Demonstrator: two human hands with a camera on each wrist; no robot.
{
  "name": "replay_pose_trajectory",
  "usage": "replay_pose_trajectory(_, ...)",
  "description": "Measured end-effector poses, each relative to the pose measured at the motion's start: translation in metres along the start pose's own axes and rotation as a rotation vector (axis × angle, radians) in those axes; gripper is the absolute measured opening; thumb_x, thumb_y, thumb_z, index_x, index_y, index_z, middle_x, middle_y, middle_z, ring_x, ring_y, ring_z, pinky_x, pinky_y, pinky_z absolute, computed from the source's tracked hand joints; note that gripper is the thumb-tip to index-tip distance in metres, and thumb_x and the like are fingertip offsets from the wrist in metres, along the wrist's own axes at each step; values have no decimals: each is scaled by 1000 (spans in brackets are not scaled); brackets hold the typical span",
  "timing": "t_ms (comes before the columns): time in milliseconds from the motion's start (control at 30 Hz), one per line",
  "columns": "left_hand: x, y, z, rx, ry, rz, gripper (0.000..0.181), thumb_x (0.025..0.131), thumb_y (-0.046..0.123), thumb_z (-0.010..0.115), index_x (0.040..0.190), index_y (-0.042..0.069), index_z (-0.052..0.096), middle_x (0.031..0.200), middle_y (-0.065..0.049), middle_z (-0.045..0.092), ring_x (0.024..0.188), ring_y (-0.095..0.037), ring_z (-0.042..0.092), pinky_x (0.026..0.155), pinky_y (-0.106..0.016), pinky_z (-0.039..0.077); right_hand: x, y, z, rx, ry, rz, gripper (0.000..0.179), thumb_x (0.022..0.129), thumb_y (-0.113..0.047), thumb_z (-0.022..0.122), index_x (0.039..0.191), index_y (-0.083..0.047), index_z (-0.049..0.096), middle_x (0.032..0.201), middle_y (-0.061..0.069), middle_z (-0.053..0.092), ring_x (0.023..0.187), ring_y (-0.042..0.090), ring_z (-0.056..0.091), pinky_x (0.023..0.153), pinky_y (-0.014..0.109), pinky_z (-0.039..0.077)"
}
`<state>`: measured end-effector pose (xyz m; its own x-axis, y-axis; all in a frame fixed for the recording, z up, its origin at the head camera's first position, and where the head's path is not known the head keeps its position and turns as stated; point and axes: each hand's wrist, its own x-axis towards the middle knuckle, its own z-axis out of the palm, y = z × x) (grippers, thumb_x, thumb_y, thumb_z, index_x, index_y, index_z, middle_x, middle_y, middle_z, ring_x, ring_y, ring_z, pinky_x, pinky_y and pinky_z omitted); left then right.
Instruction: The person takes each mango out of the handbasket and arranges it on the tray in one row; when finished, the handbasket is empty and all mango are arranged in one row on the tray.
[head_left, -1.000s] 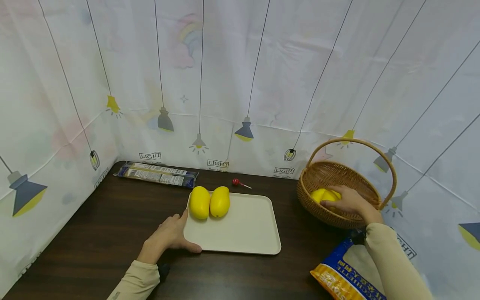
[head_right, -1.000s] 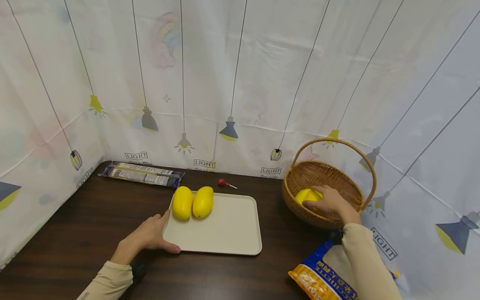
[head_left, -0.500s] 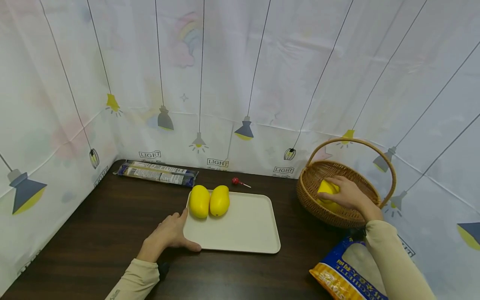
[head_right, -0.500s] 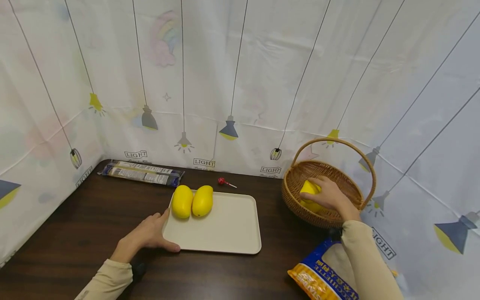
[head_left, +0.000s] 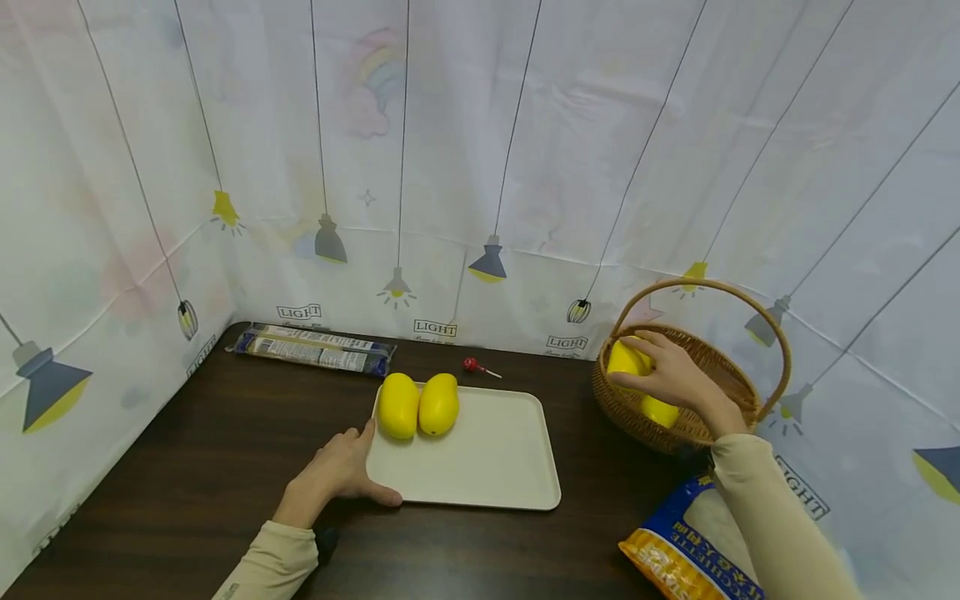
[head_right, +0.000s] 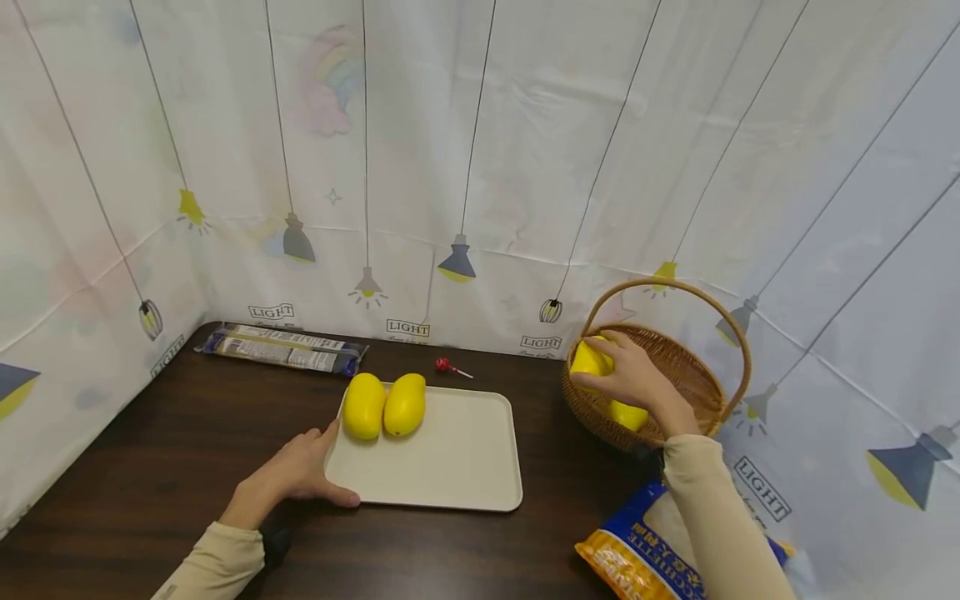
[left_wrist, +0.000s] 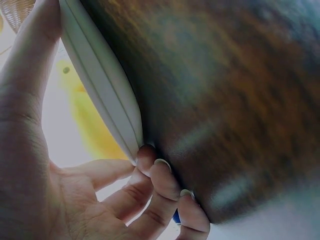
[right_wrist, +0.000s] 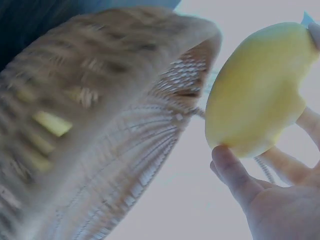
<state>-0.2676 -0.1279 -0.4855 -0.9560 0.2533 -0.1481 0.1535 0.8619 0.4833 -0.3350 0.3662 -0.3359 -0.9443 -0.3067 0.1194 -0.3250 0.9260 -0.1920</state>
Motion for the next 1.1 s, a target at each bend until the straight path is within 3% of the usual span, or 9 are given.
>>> replay_pose_trajectory(300,-1,-1,1,-5,2,2,137,57,69,88,158,1,25,142,-31,50,126,-46,52,102,-64,44,12,-30,2,48,10,-55,76,90,-49,70,150,-9,46,160,26,30,140,55,33,106,70,38)
replay_pose_trajectory(600,-2,-2,2,-5,14,5,137,57,69,88,159,4,23,139,-30,52,122,-45,54,99,-64,45,25,-50,20,89,3,-91,75,90,-49,71,150,-12,46,159,21,33,136,49,43,101,60,49)
replay_pose_trajectory(1100,-3,0,0,-16,12,8,137,58,68,87,159,3,23,143,-31,49,127,-47,51,103,-64,43,48,-78,55,159,-40,-124,74,88,-46,73,149,-12,49,159,21,35,142,47,37,108,62,42)
